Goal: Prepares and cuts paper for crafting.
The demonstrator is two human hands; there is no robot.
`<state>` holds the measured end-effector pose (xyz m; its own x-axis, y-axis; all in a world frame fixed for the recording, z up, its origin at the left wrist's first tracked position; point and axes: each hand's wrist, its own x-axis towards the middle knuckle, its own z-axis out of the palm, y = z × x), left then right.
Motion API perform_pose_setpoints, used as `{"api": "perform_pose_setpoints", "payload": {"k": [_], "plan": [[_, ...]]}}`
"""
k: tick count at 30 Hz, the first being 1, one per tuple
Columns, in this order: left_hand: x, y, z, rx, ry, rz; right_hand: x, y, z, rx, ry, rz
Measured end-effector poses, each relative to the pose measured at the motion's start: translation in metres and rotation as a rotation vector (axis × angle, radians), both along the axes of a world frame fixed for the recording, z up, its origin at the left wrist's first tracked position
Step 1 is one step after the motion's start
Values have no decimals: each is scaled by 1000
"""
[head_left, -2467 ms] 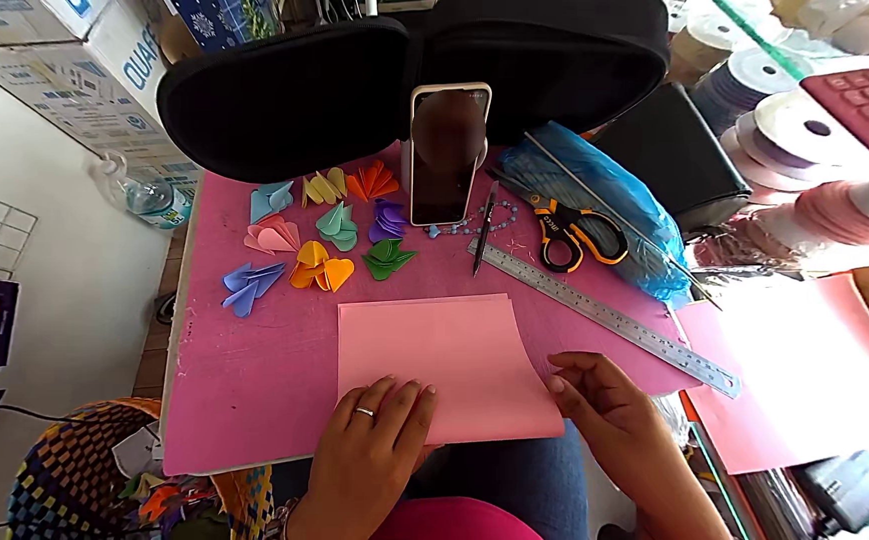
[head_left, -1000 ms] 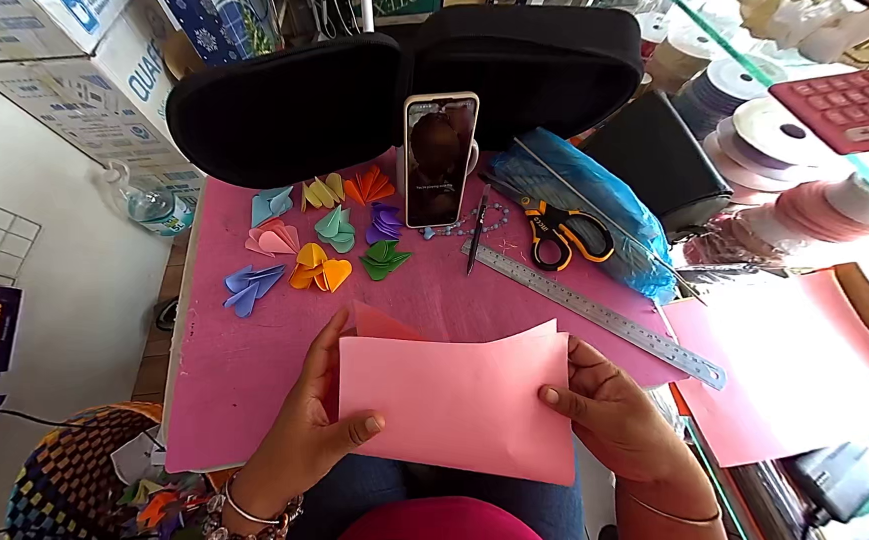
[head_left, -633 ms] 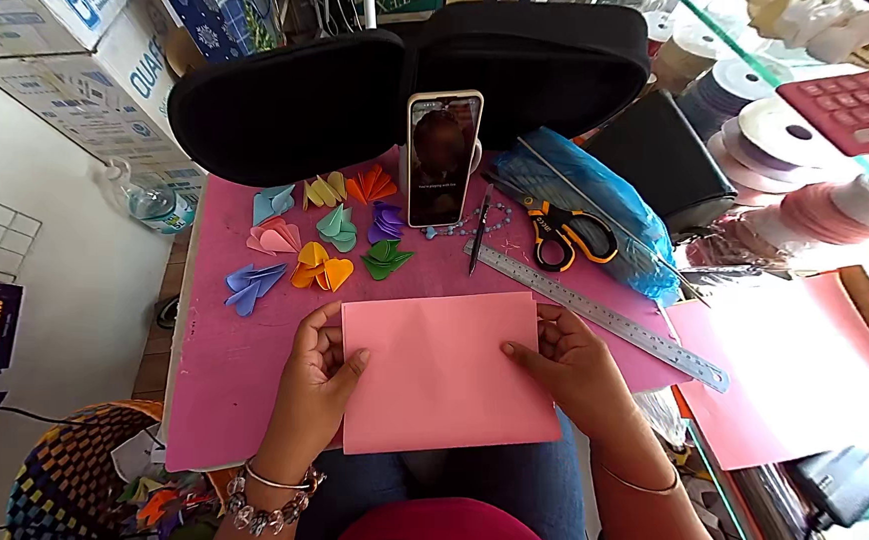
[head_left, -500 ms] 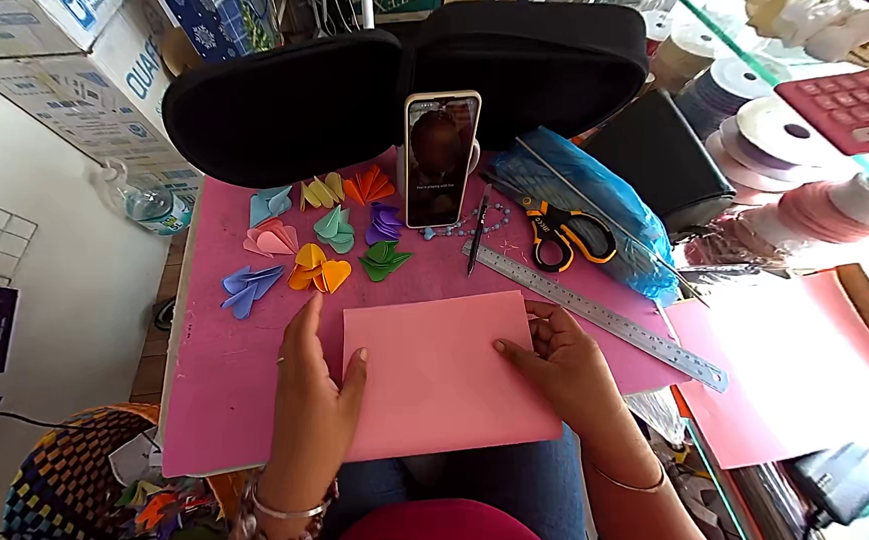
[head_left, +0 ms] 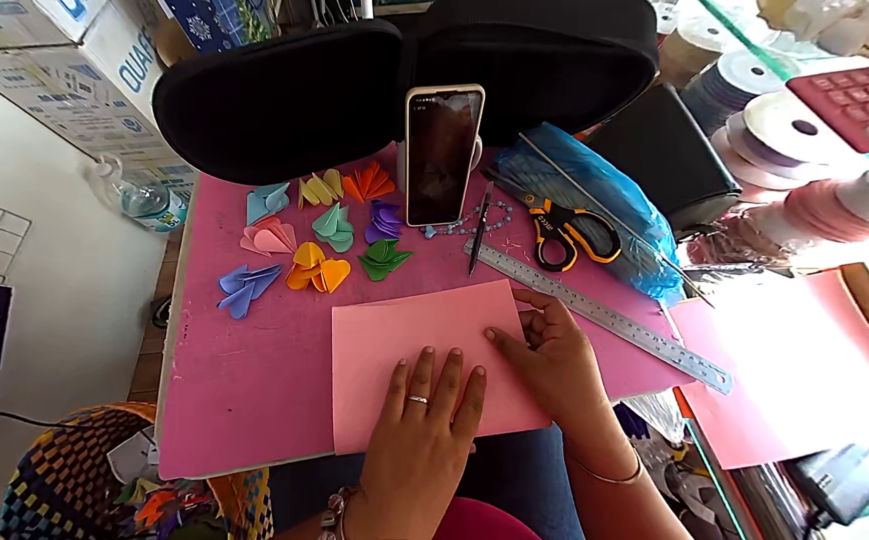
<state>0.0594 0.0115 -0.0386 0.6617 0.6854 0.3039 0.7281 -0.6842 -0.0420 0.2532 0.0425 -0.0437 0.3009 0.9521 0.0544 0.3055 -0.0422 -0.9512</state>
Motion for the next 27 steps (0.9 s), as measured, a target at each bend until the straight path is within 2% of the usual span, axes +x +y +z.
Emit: {"api": "perform_pose_setpoints", "payload": {"k": [5,8,10,12,21,27], "plan": [[-2,-1,-11,2,-29,70,1,-2,-3,33,-57,-23],[-4,-2,-15,-3,-41,78,7,-3,-10,149,-278,-40],[-5,-3,-18,-5,-39,79,17,-2,-15,234,-458,5],[-5,-3,-19,-8,-34,82,26,0,-21,285,-532,69],[-5,-2,-19,-15,-36,83,31,-2,-29,250,-575,158],[-6,2,-20,-53,-53,72,42,-4,-23,207,-406,251]]}}
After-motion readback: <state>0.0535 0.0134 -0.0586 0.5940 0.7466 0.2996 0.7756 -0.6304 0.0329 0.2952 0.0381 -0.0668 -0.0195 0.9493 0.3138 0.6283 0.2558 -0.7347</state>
